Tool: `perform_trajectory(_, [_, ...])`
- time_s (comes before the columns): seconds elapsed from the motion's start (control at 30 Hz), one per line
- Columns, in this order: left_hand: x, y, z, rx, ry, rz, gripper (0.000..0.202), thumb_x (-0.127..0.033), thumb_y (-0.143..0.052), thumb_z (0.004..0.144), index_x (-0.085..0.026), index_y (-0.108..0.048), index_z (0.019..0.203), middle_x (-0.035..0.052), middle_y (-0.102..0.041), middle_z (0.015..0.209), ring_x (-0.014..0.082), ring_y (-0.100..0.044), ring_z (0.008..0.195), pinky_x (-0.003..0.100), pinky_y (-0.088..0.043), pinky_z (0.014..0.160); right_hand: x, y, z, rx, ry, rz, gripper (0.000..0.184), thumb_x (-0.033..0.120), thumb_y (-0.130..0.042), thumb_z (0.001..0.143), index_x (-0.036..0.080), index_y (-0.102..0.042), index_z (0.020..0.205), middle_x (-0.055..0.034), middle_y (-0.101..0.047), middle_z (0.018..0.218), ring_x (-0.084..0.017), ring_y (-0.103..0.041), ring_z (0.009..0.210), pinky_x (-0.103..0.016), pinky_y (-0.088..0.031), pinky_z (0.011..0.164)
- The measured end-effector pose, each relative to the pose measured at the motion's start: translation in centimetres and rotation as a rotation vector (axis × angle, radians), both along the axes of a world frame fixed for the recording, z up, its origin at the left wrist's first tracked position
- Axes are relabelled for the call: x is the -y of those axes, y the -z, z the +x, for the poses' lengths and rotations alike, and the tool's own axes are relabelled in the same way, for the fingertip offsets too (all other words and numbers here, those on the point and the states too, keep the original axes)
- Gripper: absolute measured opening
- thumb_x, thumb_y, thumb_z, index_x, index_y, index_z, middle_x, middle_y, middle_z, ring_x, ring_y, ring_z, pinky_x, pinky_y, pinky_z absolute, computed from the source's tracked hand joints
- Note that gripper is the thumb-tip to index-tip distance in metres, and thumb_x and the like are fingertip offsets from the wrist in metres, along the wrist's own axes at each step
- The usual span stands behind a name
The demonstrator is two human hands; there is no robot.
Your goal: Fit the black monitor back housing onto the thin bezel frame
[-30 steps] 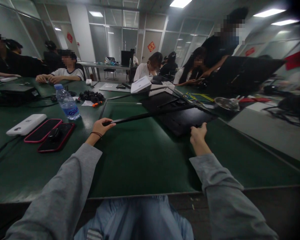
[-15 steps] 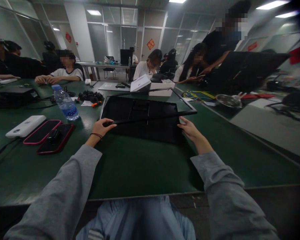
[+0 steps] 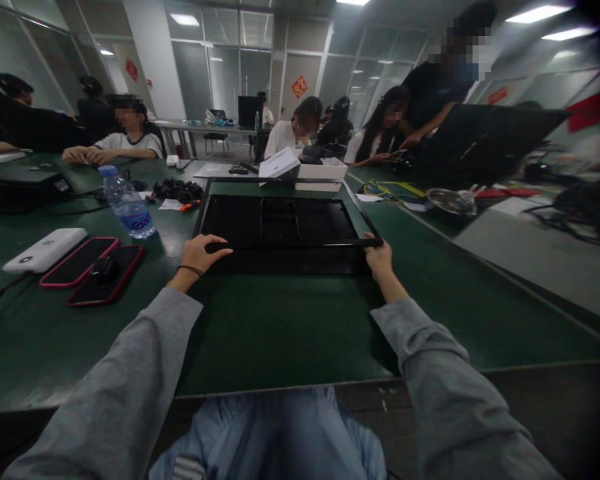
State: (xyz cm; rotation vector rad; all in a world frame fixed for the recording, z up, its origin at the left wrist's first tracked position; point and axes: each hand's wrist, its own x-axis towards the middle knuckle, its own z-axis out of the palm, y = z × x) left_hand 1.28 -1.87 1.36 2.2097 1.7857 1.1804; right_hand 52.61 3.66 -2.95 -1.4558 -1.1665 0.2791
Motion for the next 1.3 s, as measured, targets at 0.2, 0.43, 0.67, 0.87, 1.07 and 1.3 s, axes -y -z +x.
perform_trajectory(0.2, [0.6,-0.8,0.2,-0.07,0.013,-0.039,0.031,-0.051,-0.078,0.078,-0.027,-0.075,0.096,0.0032,-0.077,0.105,0.0226,-0.067,0.099,0.039,-0.048,0.095,0.5,-2.2,1.1,-0.469,-0.08,-0.018,0.042,0.065,-0.05,0.088,0.024,-0.057,0.099,-0.0057,-0.068,0.086,-0.02,-0.069,0.082,-0.035,-0.06,0.074])
perform_trajectory(0.43, [1.0,-1.4,-0.5,-0.134,0.034,-0.14,0.035,-0.056,-0.075,0.078,-0.029,-0.075,0.099,0.0021,-0.077,0.109,0.0239,-0.067,0.105,0.041,-0.045,0.097,0.0,-0.9,-0.3,-0.027,-0.112,-0.131,0.055,0.04,-0.075,0.072,0.016,-0.063,0.119,-0.0114,-0.071,0.1,-0.028,-0.069,0.097,-0.05,-0.054,0.097])
perform_trajectory(0.67, [1.2,-1.6,-1.3,-0.243,0.071,-0.38,0.037,-0.06,-0.077,0.072,-0.029,-0.075,0.092,0.0003,-0.078,0.098,0.0243,-0.069,0.102,0.044,-0.037,0.102,0.7,0.0,-0.6,0.353,-0.01,-0.016,0.047,0.032,-0.054,0.082,0.015,-0.065,0.125,-0.0177,-0.065,0.117,-0.032,-0.061,0.112,-0.056,-0.045,0.106])
perform_trajectory(0.87, [1.4,-2.2,-1.1,-0.325,0.122,-0.47,0.042,-0.063,-0.075,0.07,-0.029,-0.074,0.094,0.0012,-0.078,0.104,0.0264,-0.067,0.108,0.047,-0.035,0.102,1.3,0.4,-0.5,0.389,-0.014,-0.032,0.046,0.032,-0.054,0.081,0.017,-0.065,0.124,-0.0175,-0.061,0.116,-0.032,-0.057,0.114,-0.057,-0.044,0.107])
perform_trajectory(1.07, [1.7,-2.7,-0.7,-0.348,0.12,-0.514,0.042,-0.062,-0.075,0.071,-0.029,-0.072,0.097,0.0016,-0.078,0.107,0.0283,-0.065,0.112,0.052,-0.029,0.107,1.2,1.2,-0.5,0.334,-0.041,-0.105,0.045,0.032,-0.055,0.079,0.017,-0.061,0.122,-0.017,-0.066,0.114,-0.032,-0.061,0.112,-0.054,-0.046,0.106])
perform_trajectory(1.3, [0.9,-1.6,-1.4,-0.3,0.155,-0.489,0.037,-0.056,-0.078,0.067,-0.03,-0.072,0.092,0.0003,-0.078,0.1,0.0251,-0.07,0.101,0.038,-0.046,0.088,0.8,1.7,-0.1,0.297,-0.065,-0.171,0.052,0.029,-0.055,0.078,0.017,-0.056,0.128,-0.0167,-0.068,0.118,-0.031,-0.064,0.111,-0.054,-0.047,0.104])
